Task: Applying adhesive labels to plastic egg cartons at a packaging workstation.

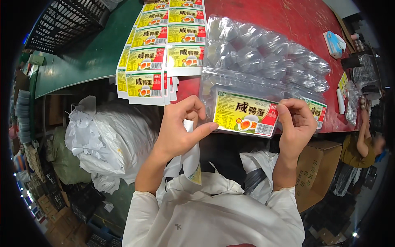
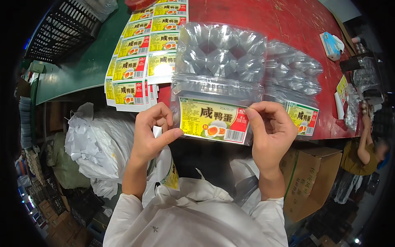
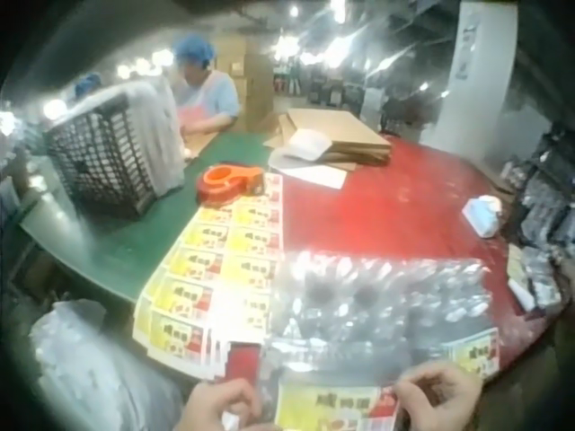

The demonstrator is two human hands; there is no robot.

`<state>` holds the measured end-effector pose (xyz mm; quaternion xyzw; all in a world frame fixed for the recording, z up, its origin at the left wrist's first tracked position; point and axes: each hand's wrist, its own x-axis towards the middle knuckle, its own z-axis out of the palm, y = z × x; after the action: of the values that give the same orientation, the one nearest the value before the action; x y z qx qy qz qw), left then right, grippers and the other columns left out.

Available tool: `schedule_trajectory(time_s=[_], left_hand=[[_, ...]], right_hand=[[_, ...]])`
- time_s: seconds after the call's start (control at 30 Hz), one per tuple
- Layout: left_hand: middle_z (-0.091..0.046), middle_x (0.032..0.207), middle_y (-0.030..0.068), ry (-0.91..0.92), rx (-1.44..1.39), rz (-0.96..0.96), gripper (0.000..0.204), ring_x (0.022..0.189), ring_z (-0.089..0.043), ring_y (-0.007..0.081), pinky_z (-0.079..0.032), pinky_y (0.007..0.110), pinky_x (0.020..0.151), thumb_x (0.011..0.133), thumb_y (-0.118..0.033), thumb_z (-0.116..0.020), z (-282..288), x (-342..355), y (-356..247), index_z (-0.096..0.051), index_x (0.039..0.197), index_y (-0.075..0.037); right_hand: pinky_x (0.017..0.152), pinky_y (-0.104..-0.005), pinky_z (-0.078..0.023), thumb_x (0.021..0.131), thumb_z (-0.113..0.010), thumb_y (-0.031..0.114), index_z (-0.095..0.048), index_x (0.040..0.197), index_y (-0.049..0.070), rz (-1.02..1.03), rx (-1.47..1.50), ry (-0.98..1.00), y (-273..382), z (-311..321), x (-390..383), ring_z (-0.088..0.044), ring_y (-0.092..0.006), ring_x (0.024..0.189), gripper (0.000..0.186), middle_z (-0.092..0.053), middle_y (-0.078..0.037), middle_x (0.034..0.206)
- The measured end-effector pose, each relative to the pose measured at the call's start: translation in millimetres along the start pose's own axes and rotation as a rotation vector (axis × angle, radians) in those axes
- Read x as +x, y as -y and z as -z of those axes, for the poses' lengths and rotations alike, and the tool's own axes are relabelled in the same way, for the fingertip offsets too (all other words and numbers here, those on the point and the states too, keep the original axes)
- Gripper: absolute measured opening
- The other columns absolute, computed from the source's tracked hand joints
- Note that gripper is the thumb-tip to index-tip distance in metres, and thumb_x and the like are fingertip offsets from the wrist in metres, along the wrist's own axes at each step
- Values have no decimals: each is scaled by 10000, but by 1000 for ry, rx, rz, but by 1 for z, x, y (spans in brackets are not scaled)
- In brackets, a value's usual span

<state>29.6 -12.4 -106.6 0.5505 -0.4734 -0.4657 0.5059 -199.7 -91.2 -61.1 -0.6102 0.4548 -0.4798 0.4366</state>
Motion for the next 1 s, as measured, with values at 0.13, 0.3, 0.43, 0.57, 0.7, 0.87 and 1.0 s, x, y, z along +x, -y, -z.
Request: schedule_trajectory(time_s=[0.13, 0.3, 0.43, 0.57, 0.7, 0.87, 1.0], left_hand=[[-396, 511, -23, 14, 16, 21, 262, 494, -336, 29, -268, 214, 510, 744, -100, -782, 1, -1, 1, -531, 771, -31], [-404, 517, -26, -10, 67, -21, 250, 492, -339, 32, -271, 217, 509, 731, -77, -773, -1, -1, -1, -533, 781, -27], [-407, 518, -2, -35, 95, -34, 254, 486, -351, 39, -274, 219, 502, 719, -61, -766, -3, -3, -7, -520, 771, -27], [-449, 546, 49, -53, 243, -43, 276, 465, -386, 86, -308, 233, 485, 706, -36, -747, -8, -4, -26, -640, 960, -30], [-421, 555, -7, -27, 324, -184, 607, 502, -368, 41, -290, 206, 498, 668, 14, -738, -13, 5, -23, -652, 1261, -80], [-352, 575, 25, -52, 321, -44, 614, 516, -289, 100, -292, 257, 481, 681, -27, -764, -8, -1, -29, -651, 1275, -132], [-379, 558, 53, -59, 392, -60, 611, 480, -294, 143, -307, 281, 479, 671, -46, -779, -12, -3, -34, -663, 1262, -150]], right_hand=[[660, -177, -448, 857, -683, -56, -637, 933, -40, 5, -1, 1, -1, 0, -1, -571, -52, 732, 90, -647, -30, 834], [661, -179, -447, 858, -683, -55, -636, 934, -40, 13, -5, 0, 1, -1, -1, -568, -51, 734, 90, -647, -30, 838], [656, -189, -449, 857, -680, -57, -632, 918, -39, -18, -41, 15, 5, -3, 0, -565, -54, 727, 80, -643, -33, 827], [639, -200, -447, 853, -681, -49, -630, 884, -40, -22, -116, 40, 7, -2, 4, -562, -57, 710, 60, -637, -29, 794], [592, -233, -456, 847, -687, -13, -623, 850, -33, 5, -417, 104, 22, -1, 10, -583, -77, 645, 68, -641, -63, 731], [628, -432, -490, 852, -704, 132, -557, 895, 1, 137, -903, 220, 44, -12, 13, -647, -357, 732, 202, -634, -176, 822], [647, -422, -467, 831, -736, 272, -567, 937, 0, 118, -1177, 85, 45, -11, 18, -618, -351, 722, 338, -642, -168, 842]])
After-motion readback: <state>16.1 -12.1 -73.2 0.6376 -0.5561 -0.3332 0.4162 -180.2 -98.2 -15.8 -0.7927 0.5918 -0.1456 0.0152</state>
